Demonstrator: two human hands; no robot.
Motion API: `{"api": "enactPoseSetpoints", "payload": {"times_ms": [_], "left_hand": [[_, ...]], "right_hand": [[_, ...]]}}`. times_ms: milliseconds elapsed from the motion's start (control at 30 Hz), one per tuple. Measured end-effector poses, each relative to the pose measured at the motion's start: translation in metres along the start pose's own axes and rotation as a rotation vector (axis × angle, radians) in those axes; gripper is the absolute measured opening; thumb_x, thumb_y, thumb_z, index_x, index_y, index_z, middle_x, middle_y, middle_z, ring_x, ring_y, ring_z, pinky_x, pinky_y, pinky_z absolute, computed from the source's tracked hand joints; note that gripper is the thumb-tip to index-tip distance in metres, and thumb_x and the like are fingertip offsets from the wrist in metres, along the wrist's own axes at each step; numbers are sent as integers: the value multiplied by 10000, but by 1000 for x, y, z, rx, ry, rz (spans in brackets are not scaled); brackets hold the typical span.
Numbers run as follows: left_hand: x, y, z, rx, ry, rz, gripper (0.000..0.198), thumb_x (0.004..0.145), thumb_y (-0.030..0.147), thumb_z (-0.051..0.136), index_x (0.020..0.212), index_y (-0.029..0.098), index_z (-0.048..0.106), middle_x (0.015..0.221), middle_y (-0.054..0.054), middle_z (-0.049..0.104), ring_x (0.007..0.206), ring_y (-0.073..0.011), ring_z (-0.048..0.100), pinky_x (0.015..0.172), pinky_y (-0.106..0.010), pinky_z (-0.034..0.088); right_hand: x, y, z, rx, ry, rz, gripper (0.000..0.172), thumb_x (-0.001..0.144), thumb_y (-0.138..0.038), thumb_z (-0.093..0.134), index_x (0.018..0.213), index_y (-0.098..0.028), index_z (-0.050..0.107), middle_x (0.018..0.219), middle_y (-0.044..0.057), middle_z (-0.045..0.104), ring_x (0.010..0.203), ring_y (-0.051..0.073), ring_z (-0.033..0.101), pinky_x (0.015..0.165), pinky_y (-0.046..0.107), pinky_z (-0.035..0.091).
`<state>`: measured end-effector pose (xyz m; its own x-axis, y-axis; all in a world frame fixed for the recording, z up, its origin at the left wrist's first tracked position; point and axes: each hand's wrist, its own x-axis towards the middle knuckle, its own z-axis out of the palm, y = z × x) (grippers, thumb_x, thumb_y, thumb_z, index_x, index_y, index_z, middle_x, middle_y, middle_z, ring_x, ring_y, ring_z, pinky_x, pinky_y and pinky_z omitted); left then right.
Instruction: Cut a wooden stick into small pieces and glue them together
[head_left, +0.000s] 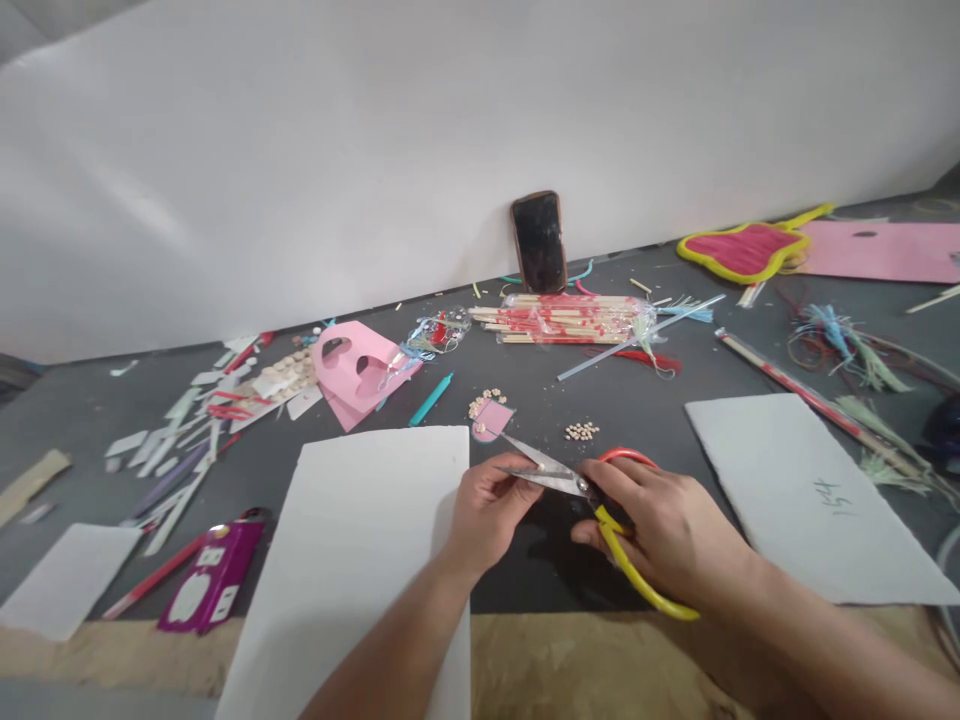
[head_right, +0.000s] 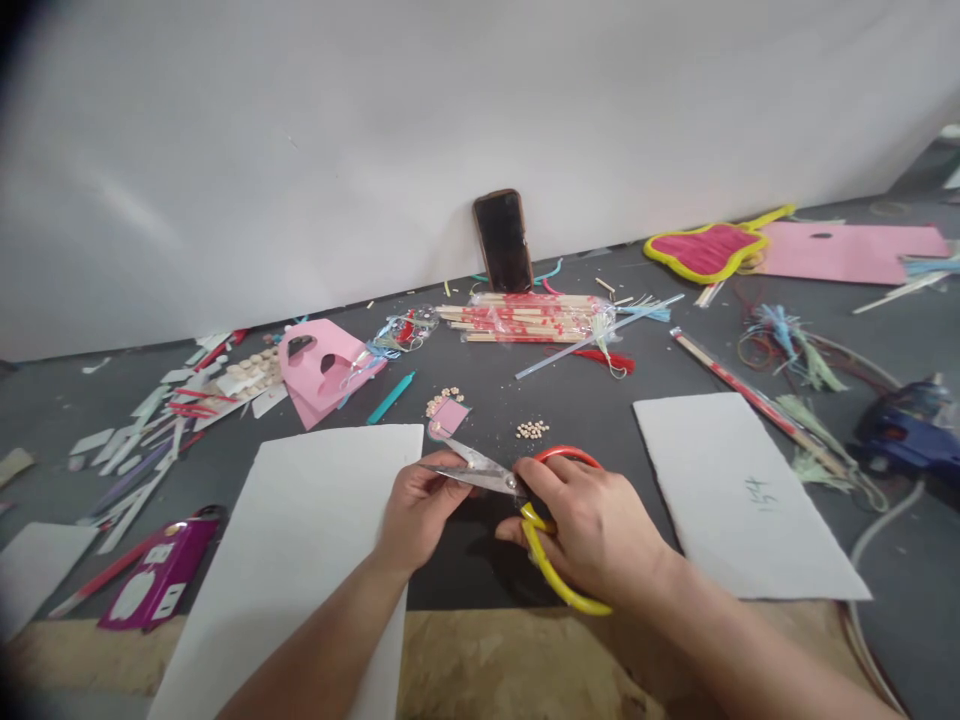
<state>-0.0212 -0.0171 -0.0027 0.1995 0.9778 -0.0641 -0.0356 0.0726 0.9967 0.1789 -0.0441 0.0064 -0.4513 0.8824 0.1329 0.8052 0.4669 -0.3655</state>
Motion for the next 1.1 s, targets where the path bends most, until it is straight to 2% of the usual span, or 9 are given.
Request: {"api": "enactPoseSetpoints", "payload": {"times_ms": [167, 300, 533, 633, 733, 867, 1100], "left_hand": [[0, 0, -5, 51, -5, 3, 295, 745, 410, 692, 629, 142, 651, 564, -3, 572, 543, -107, 460, 511, -214, 355], [-1, -1, -7, 30, -52, -12, 278, 757, 396, 689, 644, 144, 669, 600, -25, 631, 578, -129, 532, 552, -228, 403], [-1, 1, -4, -5, -84, -61, 313, 751, 449, 696, 684, 145, 674, 642, -60, 692, 614, -166, 610, 590, -256, 462], [-2, -4, -3, -53, -90, -33, 292, 778, 422, 681, 687, 145, 673, 647, -50, 679, 614, -146, 592, 589, -240, 447], [-2, -6, -2, -102, -47, -22, 257, 738, 399, 726, 715, 148, 677, 647, -24, 653, 592, -121, 557, 570, -220, 421], [-1, 0, 0, -24, 29, -19, 288, 696, 417, 749, 668, 141, 669, 604, -7, 615, 556, -110, 514, 540, -213, 394], [-1, 7, -2, 86, 11, 33, 333, 712, 447, 709, 588, 142, 661, 548, -10, 570, 516, -109, 461, 492, -219, 358]], "right_hand": [[2, -5, -5, 57, -32, -3, 611, 810, -668, 507, 1145, -158, 531, 960, 126, 626, 889, 281, 609, 696, 379, 500], [5, -5, -5, 78, -36, -22, 632, 793, -665, 540, 1160, -150, 539, 956, 132, 624, 912, 280, 590, 717, 385, 504], [0, 1, -2, 45, 34, -53, 517, 905, -588, 418, 1129, -154, 586, 826, 98, 671, 727, 216, 648, 588, 293, 472], [-2, -1, -6, 42, 4, -34, 478, 929, -560, 383, 1096, -163, 590, 811, 91, 674, 723, 217, 657, 575, 285, 457], [-2, -2, -7, 38, -19, -7, 473, 934, -561, 365, 1103, -174, 577, 827, 83, 676, 720, 223, 657, 573, 293, 455], [1, -1, -4, 16, -2, 11, 500, 911, -595, 384, 1114, -174, 561, 882, 94, 671, 774, 242, 655, 607, 319, 474], [1, -5, -7, 70, -40, 0, 608, 797, -658, 539, 1151, -163, 536, 971, 125, 624, 911, 285, 599, 712, 393, 507]]}}
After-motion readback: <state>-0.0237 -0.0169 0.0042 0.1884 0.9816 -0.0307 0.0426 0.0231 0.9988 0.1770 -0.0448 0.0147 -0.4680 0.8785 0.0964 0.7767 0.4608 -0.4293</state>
